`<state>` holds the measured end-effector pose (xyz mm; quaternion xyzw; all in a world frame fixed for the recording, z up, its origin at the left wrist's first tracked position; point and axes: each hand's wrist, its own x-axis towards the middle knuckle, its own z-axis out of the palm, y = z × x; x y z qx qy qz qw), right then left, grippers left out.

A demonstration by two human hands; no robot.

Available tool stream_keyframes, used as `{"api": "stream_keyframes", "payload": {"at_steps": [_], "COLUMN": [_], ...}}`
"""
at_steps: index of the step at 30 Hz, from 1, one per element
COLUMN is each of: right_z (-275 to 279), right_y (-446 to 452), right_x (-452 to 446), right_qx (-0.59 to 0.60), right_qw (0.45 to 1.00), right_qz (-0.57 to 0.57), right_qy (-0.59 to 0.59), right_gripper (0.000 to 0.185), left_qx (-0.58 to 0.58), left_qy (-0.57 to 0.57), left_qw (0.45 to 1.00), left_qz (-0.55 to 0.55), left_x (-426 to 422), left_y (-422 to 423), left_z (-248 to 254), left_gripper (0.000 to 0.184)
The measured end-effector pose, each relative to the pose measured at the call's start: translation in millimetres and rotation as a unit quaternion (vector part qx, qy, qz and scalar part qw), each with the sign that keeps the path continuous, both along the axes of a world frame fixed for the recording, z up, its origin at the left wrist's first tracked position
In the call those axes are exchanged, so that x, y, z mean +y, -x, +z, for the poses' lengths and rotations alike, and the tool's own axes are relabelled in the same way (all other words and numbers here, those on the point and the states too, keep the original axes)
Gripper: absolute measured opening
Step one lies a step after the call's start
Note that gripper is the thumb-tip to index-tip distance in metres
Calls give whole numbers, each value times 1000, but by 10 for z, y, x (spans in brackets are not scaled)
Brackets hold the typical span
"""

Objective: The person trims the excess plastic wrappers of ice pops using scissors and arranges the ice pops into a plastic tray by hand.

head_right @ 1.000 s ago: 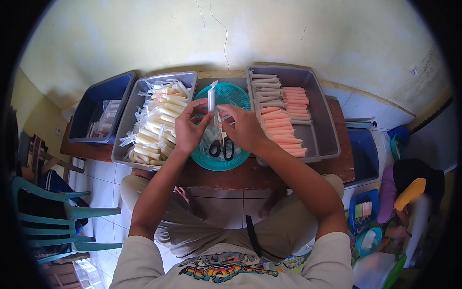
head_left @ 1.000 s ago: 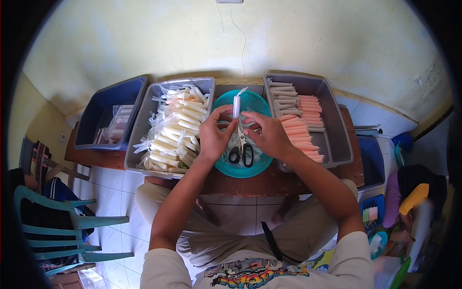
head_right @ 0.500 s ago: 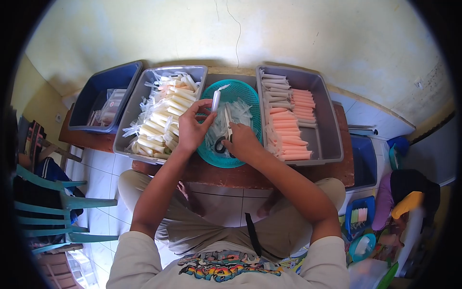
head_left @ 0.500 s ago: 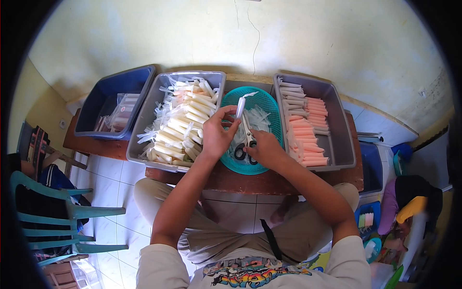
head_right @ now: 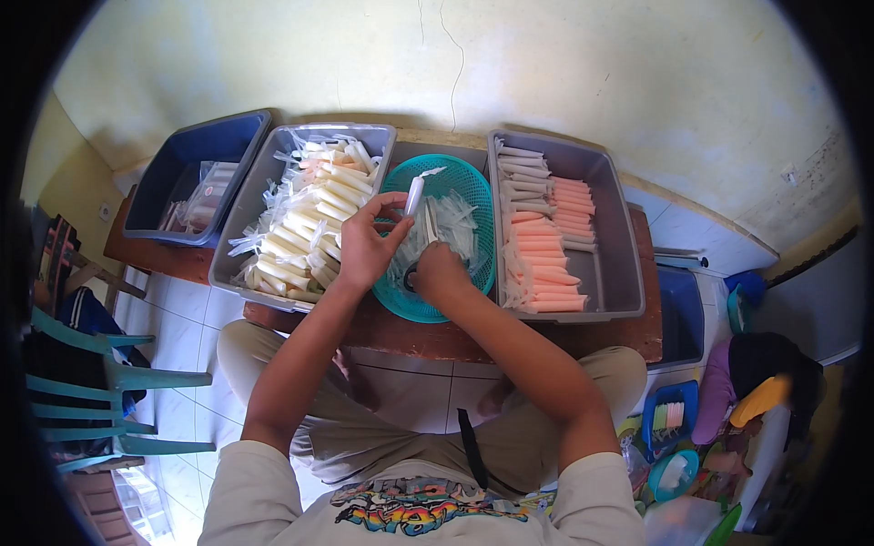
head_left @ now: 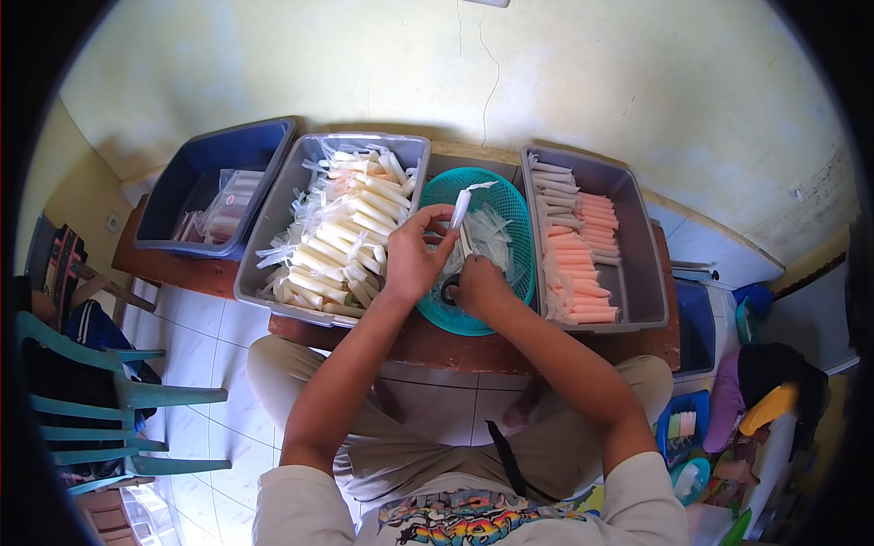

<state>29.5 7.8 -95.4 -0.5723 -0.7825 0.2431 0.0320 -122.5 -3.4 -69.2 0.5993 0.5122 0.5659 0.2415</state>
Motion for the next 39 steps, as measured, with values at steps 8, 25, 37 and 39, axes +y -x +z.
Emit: {"api": "stream_keyframes", "payload": {"at_steps": [8,25,37,39], "right_z": [-266,249,803,865], "right_y": [65,-362,-784,-818], "right_x": [61,-72,-444,-482], "right_qx": [12,103,171,175], "right_qw": [999,990,984,981], "right_qz": [-38,50,43,66], "right_qy": [-21,-76,-41,-41], "right_gripper": [59,88,92,94], "left_qx": [0,-24,88,105], "left_qy": [21,-29,-47,-18], "left_qw": [1000,999,995,994], "left_qz": [-5,-21,19,32], "left_x": [-17,9,-50,-34], "left_y": [7,22,295,370], "left_z": [25,41,389,347], "left_gripper": [37,54,46,46]}}
